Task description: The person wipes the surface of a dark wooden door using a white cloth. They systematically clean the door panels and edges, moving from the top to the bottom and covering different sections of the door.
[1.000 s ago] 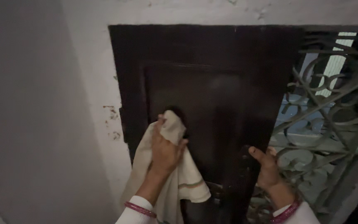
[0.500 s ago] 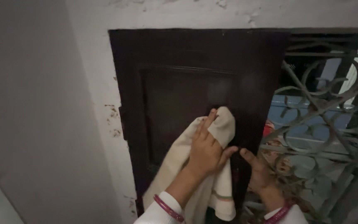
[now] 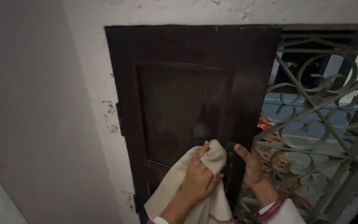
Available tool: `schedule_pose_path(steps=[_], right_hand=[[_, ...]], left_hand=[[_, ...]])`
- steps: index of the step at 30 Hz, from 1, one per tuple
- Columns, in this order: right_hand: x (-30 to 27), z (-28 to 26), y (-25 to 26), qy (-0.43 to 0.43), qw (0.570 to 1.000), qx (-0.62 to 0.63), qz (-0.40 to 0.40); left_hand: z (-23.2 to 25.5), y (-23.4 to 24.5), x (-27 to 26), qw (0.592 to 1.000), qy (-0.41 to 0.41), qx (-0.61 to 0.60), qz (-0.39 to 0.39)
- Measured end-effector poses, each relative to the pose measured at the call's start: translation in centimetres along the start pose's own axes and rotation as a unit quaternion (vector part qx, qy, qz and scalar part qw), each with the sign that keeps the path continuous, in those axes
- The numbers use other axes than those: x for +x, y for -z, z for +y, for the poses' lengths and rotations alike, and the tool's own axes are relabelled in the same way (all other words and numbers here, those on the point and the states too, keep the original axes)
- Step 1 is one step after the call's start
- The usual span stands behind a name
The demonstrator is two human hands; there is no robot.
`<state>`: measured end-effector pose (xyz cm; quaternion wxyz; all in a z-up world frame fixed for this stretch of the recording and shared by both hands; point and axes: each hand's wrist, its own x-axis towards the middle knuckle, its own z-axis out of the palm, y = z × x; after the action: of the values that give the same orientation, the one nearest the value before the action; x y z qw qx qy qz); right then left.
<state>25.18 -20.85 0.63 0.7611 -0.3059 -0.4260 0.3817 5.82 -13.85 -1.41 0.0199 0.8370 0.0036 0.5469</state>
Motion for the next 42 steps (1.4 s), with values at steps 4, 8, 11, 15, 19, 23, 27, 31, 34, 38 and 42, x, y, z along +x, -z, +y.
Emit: schedule_pose_path(steps=[4, 8, 11, 15, 19, 23, 27, 31, 34, 38, 42], right_hand=[[0.6, 1.3, 2.5, -0.069, 0.997, 0.044, 0.011], [0.5, 1.4, 2.3, -0.012, 0.999, -0.006, 0.037], [0.2, 0.0, 1.1, 0.062, 0.99, -0.129, 0.009], [0.5, -0.2, 0.5, -0.015, 0.999, -0.044, 0.024], [0.3, -0.6, -0.2, -0.042, 0.999, -0.014, 0.013], [-0.8, -1.9, -1.9, -0.002, 0.998, -0.06, -0.014], [-1.4, -2.0, -3.1, 0.011, 0.99, -0.133, 0.042], [-4.1, -0.5, -5.0, 0.244, 0.921, -0.261, 0.157], [-7.8, -0.8, -6.4, 0.375, 0.86, -0.314, 0.145], [-9.7, -0.9, -8.8, 0.224, 0.937, -0.26, -0.068], [-9.6, 0.3, -9.6, 0.079, 0.943, -0.179, -0.269]], left_hand=[[0.5, 0.4, -1.8, 0.999, -0.024, 0.0, -0.022], [1.0, 0.4, -3.5, 0.999, -0.02, -0.011, -0.049], [1.4, 0.5, -5.5, 0.996, 0.002, -0.026, -0.086], [2.5, 1.5, -7.4, 0.989, 0.041, -0.077, -0.12], [4.2, 3.5, -7.1, 0.963, 0.167, -0.169, -0.131], [5.5, 6.1, -3.8, 0.941, 0.25, -0.085, -0.213], [7.9, 7.6, 0.6, 0.848, 0.417, 0.055, -0.323], [7.6, 7.8, 2.2, 0.821, 0.459, 0.009, -0.341], [7.2, 8.5, 2.1, 0.736, 0.538, -0.079, -0.403], [7.1, 9.7, 1.7, 0.748, 0.506, -0.196, -0.382], [7.1, 11.8, 1.9, 0.775, 0.466, -0.243, -0.352]])
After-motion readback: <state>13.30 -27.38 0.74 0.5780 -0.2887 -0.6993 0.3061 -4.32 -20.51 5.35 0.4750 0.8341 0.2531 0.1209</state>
